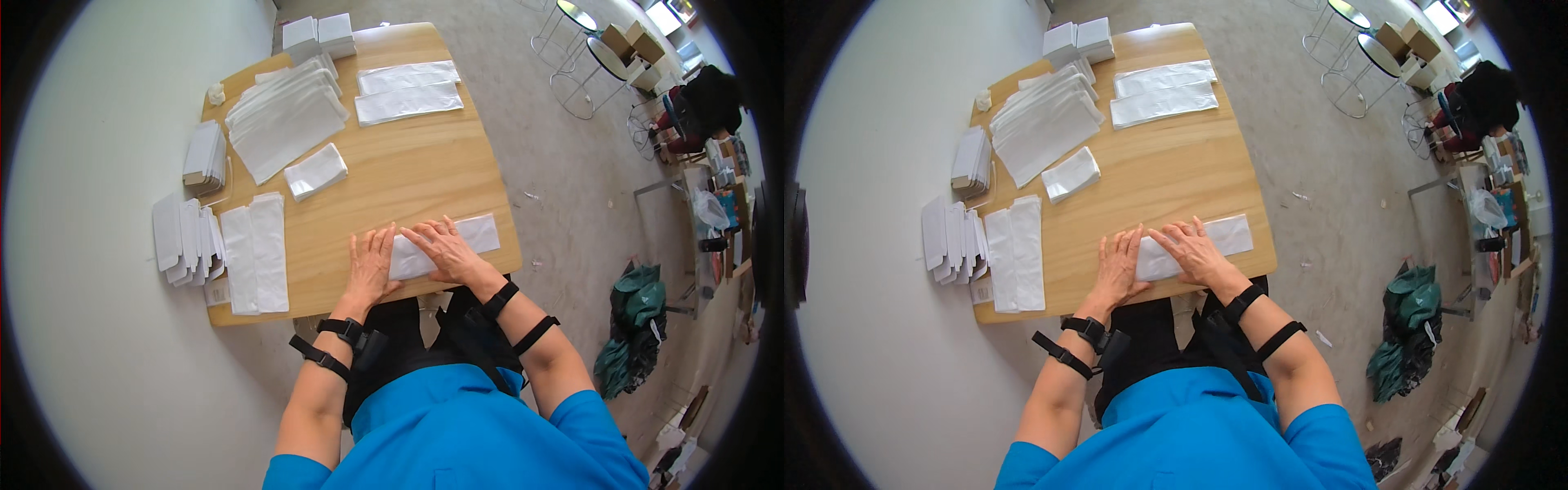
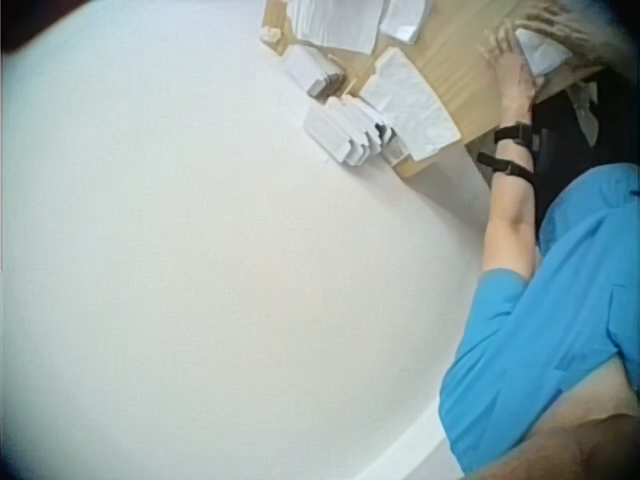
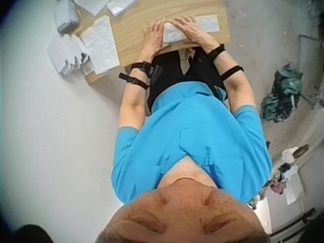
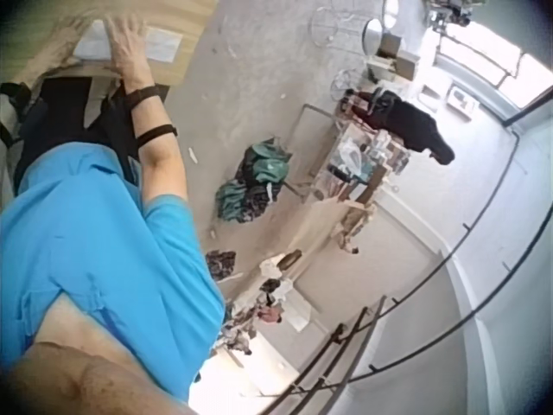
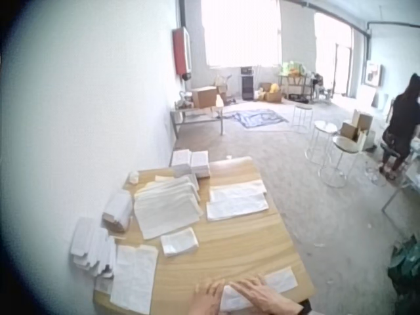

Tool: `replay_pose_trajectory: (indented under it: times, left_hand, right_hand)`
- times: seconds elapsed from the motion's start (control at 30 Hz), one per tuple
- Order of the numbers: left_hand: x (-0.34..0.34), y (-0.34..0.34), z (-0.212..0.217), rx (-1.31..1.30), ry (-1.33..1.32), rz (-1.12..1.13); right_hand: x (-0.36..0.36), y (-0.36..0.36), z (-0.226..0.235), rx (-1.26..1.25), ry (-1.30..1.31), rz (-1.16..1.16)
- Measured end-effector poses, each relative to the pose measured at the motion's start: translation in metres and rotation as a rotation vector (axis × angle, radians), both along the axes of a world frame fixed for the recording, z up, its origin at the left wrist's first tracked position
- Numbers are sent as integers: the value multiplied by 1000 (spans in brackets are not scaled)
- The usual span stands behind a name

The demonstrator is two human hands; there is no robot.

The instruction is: Fold rectangular white paper sheets into a specific packaging shape on a wooden table.

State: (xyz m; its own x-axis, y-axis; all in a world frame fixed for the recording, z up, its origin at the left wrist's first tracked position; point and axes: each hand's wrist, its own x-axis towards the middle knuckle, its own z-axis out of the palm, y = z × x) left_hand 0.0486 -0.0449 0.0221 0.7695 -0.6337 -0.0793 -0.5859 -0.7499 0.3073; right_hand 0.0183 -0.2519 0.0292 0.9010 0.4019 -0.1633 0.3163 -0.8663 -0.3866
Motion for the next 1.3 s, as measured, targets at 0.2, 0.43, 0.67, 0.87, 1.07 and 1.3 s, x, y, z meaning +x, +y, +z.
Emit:
replay_pose_trajectory:
  times: [0.2,0.43,0.67,0.87,1.07,1.3]
  left_hand:
    - [3,1,-3,-44,105,-13]
    - [-1,-6,15,-97,20,39]
    - [-17,-48,14,-609,405,310]
    - [-14,-64,-24,-566,383,345]
    - [-13,-68,-15,-393,385,289]
    - [-18,-72,-16,-309,347,278]
  right_hand:
    - [-2,-5,-8,132,-17,-20]
    - [-9,-26,5,163,-189,-90]
    - [-34,-58,-23,346,-159,-1117]
    - [-37,-57,-42,161,-269,-1266]
    - [-42,-66,-48,307,-212,-1271]
    - [-42,-53,-25,994,-305,-1213]
